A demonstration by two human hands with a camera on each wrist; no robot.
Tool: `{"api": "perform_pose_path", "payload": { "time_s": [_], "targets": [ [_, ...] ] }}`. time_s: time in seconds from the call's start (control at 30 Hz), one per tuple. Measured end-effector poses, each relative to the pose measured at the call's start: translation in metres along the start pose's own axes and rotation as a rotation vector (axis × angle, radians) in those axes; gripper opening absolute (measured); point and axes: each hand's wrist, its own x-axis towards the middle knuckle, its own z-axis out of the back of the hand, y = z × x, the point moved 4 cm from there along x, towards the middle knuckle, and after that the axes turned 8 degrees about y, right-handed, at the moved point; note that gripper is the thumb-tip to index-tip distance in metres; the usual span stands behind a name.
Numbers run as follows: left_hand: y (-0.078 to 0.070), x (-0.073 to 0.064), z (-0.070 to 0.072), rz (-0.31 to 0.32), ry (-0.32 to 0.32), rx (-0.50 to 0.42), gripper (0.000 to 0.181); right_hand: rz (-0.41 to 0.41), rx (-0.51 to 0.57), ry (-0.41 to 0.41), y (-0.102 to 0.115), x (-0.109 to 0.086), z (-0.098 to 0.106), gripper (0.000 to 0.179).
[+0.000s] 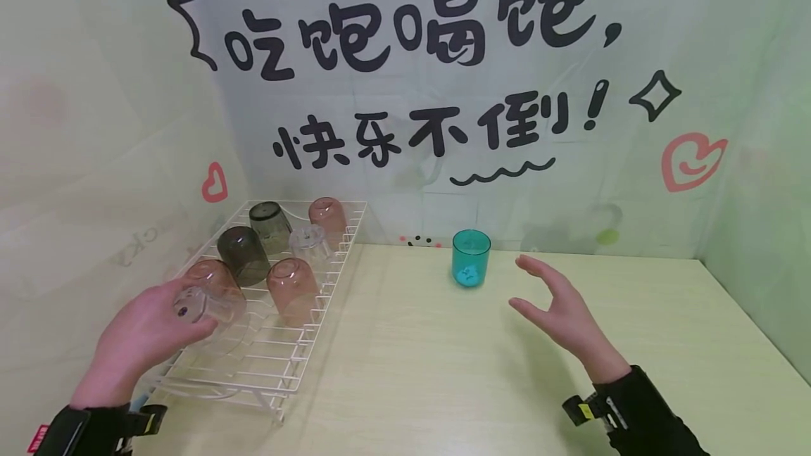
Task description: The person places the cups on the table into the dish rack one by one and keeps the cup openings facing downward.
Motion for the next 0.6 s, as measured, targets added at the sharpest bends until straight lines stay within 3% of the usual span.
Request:
{"api": "perform_pose_path", "payload": {
  "time_s": [0.23, 0.6],
  "targets": [
    [0.007, -0.001, -0.003, 0.015, 0.025, 0.057, 0.076, -0.008, -0.001, 0.006, 0.003, 0.004, -0.002, 0.066],
    [0.017, -0.003, -0.005, 0.02, 0.044, 0.075, 0.072, -0.01, 0.004, 0.012, 0.004, 0.009, -0.005, 0.066]
  ]
}}
